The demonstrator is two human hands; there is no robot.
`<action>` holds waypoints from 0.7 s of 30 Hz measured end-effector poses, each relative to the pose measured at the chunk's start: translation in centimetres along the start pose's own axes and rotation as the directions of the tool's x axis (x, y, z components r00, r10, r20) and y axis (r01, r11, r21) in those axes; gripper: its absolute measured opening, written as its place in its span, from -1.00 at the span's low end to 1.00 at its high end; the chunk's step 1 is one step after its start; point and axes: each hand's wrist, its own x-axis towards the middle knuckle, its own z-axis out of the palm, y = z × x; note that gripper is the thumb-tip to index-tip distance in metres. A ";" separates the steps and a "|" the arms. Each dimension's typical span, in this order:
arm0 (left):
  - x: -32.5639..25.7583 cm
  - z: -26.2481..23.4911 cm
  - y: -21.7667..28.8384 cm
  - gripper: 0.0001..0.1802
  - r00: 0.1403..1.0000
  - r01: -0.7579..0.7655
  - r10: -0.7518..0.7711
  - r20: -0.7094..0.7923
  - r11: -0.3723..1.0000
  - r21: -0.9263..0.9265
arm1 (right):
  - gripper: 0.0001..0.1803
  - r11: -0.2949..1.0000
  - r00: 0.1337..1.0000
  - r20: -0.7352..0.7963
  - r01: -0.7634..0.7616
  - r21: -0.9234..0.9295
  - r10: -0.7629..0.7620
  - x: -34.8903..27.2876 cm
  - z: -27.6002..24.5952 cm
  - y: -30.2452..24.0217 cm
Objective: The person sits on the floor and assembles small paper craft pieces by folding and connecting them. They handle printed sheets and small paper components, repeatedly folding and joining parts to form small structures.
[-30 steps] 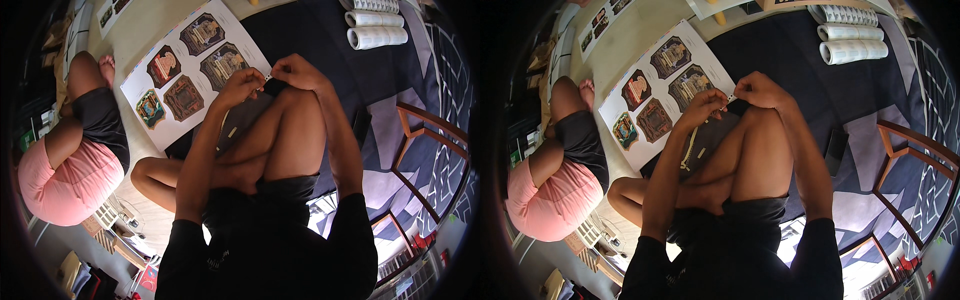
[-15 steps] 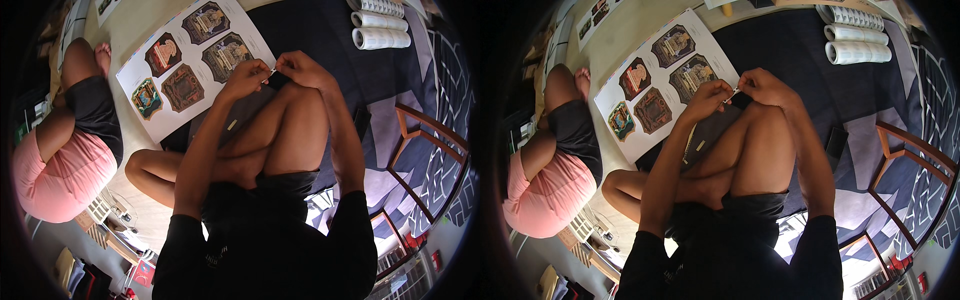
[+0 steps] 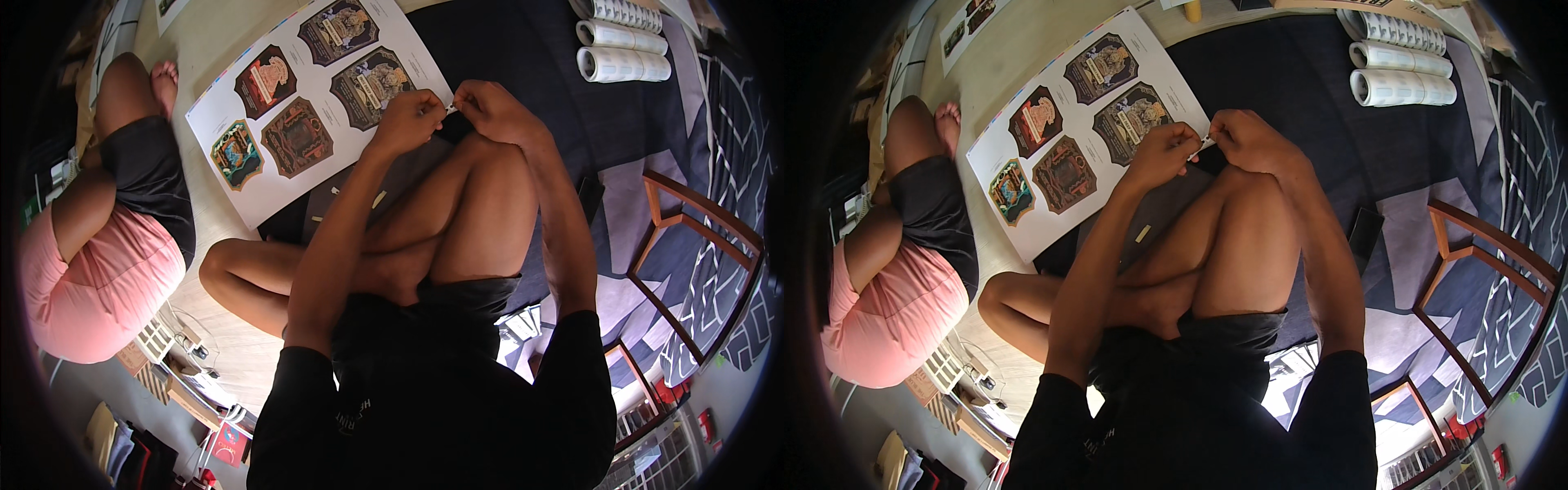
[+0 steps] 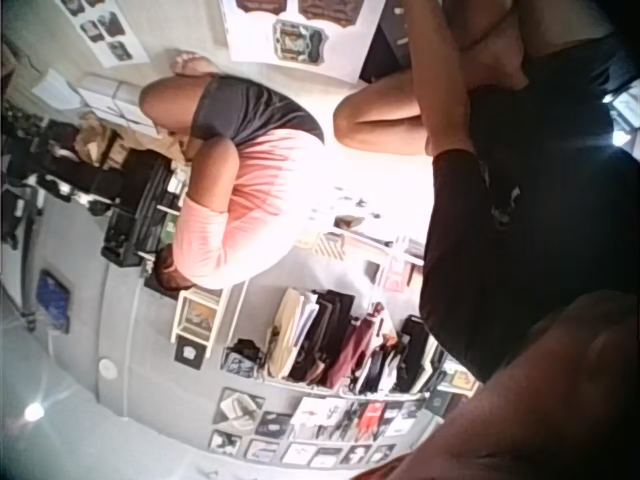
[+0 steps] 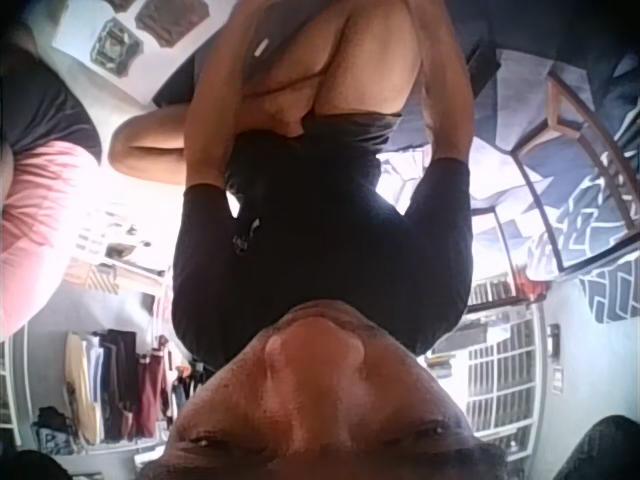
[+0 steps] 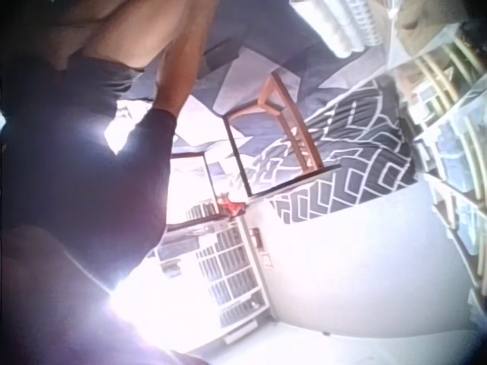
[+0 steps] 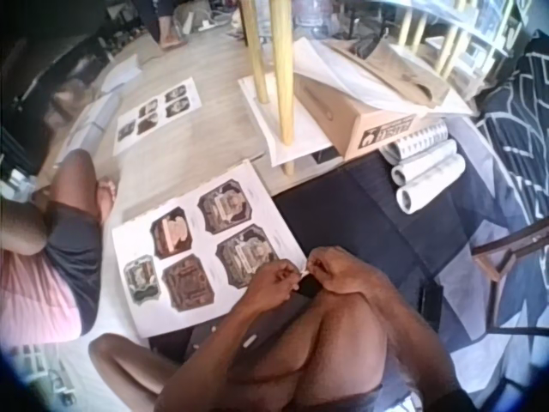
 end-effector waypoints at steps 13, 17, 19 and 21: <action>0.4 0.8 0.7 -0.70 0.978 0.135 -0.116 -0.171 0.986 0.101 | -0.85 0.994 1.000 0.018 -0.007 -0.112 0.009 0.9 0.2 1.1; 1.2 1.4 -1.4 -0.66 0.952 0.024 0.059 -0.299 0.963 0.267 | -0.87 0.993 0.999 0.035 -0.017 -0.121 0.021 1.1 0.3 0.8; 1.4 1.6 -1.3 -0.66 0.951 0.032 0.062 -0.303 0.955 0.296 | -0.87 0.992 1.000 0.023 -0.006 -0.129 0.009 1.1 0.4 1.1; 1.5 1.7 -1.1 -0.65 0.949 0.041 0.062 -0.308 0.947 0.319 | -0.87 0.991 1.000 0.009 -0.018 -0.134 0.020 1.1 0.5 1.2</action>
